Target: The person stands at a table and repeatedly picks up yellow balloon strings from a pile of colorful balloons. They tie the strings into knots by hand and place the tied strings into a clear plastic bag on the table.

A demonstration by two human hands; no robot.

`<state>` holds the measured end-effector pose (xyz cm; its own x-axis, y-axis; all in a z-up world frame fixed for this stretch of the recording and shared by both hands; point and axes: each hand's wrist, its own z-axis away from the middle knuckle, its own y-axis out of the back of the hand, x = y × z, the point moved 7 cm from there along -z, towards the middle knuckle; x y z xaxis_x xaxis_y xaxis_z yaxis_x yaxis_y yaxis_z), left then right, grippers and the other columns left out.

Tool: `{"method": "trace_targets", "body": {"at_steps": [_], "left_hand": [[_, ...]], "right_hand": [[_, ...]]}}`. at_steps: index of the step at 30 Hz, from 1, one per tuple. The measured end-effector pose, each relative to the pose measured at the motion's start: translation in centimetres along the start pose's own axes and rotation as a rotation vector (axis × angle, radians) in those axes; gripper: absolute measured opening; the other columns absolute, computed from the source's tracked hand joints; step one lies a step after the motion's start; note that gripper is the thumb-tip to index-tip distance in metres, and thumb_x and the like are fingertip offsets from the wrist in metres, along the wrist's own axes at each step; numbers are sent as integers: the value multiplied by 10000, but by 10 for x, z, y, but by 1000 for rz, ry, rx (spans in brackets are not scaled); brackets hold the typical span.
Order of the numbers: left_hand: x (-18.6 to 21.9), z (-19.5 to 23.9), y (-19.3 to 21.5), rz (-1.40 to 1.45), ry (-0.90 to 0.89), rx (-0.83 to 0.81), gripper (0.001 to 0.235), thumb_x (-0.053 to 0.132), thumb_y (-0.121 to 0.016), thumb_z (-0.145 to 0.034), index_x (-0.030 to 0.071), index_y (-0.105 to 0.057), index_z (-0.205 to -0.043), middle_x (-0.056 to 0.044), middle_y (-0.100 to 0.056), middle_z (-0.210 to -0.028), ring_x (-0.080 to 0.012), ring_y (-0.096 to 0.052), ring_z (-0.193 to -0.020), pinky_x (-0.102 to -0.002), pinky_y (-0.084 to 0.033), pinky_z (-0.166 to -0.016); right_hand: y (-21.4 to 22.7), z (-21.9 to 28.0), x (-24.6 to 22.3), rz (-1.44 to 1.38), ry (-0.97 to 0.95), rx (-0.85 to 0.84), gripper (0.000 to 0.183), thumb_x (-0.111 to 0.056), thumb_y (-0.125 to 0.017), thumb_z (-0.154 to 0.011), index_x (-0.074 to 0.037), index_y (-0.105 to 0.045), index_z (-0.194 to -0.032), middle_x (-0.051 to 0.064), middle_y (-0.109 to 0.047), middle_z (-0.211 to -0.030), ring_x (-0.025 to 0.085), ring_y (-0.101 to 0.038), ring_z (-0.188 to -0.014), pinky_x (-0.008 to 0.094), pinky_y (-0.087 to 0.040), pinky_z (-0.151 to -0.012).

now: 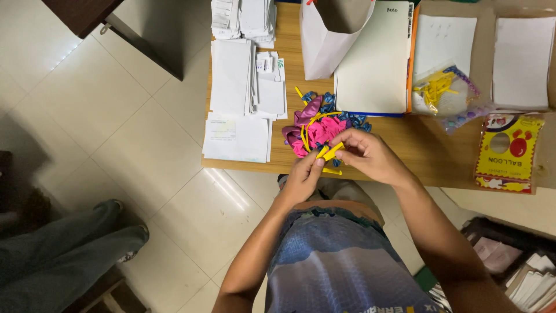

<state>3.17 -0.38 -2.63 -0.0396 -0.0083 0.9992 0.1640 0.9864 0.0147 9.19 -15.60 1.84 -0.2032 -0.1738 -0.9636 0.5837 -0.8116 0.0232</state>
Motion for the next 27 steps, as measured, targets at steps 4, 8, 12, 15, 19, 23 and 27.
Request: {"method": "trace_targets", "body": {"at_steps": [4,8,12,15,19,23,27], "left_hand": [[4,-3,0,-48,12,-14,218,235,-508,-1080,40,-602,-1055,-112,-461,-648,-196,-494,-547,-368,-385,-544],[13,-2,-3,-97,-54,-54,175,200,-556,-1035,32,-573,-990,-145,-474,-670,-246,-509,-532,-389,-404,-535],[20,-2,-1,-79,-42,-32,161,184,-560,-1027,25,-575,-1002,-156,-515,-693,-249,-518,-547,-388,-412,-529],[8,3,2,-45,-34,-1,196,196,-562,-1061,34,-541,-953,-144,-500,-674,-240,-512,-569,-378,-418,-564],[4,2,5,-34,51,9,214,214,-558,-1053,26,-558,-951,-108,-518,-665,-196,-517,-578,-362,-414,-546],[-21,5,4,68,21,43,262,258,-515,-1122,47,-535,-967,-42,-538,-745,-121,-497,-668,-309,-419,-594],[-42,9,-5,486,241,27,277,342,-429,-1119,89,-500,-1033,9,-517,-812,-59,-440,-612,-237,-380,-546]], "right_hand": [[-14,-1,-29,-2,-8,-52,296,-6,-617,-965,-41,-563,-1254,-1,-633,-1123,71,-603,-1000,235,-502,-801],[-24,-6,-30,95,34,-77,377,-41,-632,-942,-44,-538,-1307,-9,-612,-1096,70,-615,-941,234,-540,-789],[-11,-7,6,105,-63,1,130,-58,-638,-995,-15,-661,-1115,17,-680,-970,77,-642,-866,259,-562,-727],[-1,-6,17,-51,-39,53,92,-55,-646,-1004,-12,-659,-1085,6,-684,-993,76,-614,-817,253,-532,-723],[2,-5,20,-79,-21,94,108,-26,-646,-996,-20,-669,-1101,9,-698,-997,74,-655,-884,245,-553,-794],[7,-6,20,-83,13,145,107,-2,-657,-984,-20,-670,-1089,7,-698,-974,75,-666,-889,243,-563,-819],[1,-7,33,-85,8,119,112,13,-662,-990,-13,-684,-1097,9,-682,-947,72,-639,-880,239,-538,-805]]}}
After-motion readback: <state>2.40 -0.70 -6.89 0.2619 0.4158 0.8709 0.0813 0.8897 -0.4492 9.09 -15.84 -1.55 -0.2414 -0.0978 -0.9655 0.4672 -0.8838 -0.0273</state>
